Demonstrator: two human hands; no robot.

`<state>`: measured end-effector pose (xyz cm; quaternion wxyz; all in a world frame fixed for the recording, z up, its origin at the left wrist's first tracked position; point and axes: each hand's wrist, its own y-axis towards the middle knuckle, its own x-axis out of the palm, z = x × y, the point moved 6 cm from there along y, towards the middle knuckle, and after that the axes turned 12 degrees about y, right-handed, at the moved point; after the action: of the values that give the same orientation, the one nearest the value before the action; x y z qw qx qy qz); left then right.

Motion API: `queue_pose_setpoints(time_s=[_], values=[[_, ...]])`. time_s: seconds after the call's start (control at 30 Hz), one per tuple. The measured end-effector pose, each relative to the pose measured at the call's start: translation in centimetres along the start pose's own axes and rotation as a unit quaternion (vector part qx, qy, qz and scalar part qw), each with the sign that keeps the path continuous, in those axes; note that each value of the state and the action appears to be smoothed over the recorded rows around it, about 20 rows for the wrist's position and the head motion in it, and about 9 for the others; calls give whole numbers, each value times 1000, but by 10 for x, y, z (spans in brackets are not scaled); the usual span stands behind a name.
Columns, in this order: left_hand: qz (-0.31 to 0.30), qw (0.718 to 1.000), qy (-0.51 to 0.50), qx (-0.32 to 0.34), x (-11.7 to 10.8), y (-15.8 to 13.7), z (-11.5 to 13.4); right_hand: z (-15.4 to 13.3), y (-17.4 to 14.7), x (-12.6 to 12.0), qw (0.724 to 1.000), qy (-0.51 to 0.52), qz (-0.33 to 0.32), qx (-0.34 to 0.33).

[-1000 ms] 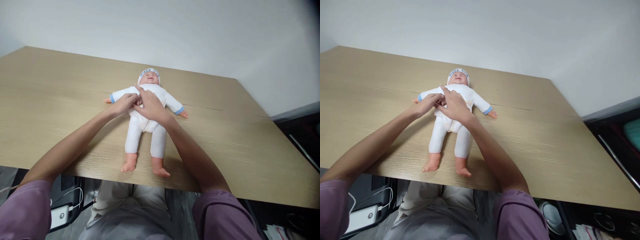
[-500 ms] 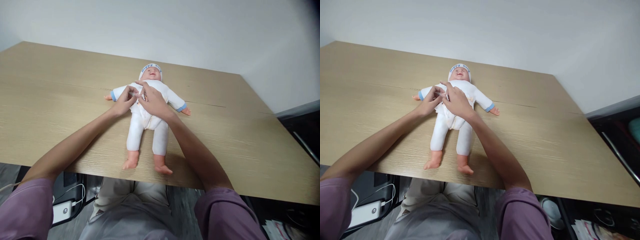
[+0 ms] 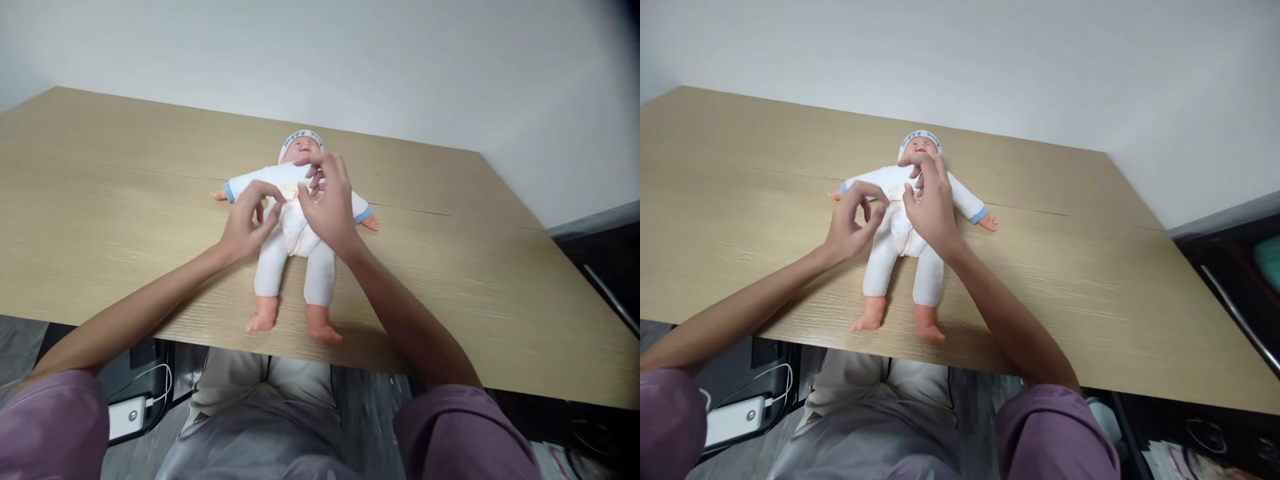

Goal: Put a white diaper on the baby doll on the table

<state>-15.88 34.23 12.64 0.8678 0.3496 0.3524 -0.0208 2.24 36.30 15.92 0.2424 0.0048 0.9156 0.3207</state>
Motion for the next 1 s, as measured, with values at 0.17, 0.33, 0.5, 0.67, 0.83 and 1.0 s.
queue_pose_setpoints(time_s=[0.17, 0.33, 0.5, 0.67, 0.83, 1.0], values=[[-199, 965, 81, 149, 4, -41, 40, -40, -71, -25, 997, 67, -20, -24], [-252, 955, 99, 121, 7, -52, 35, -35, -133, -19, 969, -10, -240, -64], [-206, 977, 47, 25, 16, -40, 10, -5, -129, -25, 979, -88, -184, 17], [-186, 982, 26, -28, 30, -26, -3, 12, -114, -19, 985, -128, -96, 67], [-189, 981, 39, -6, 34, -19, 2, 14, -115, -11, 987, -124, -81, 66], [-178, 982, 60, 24, 33, -22, 3, 12, -120, -9, 987, -130, -66, 65]])
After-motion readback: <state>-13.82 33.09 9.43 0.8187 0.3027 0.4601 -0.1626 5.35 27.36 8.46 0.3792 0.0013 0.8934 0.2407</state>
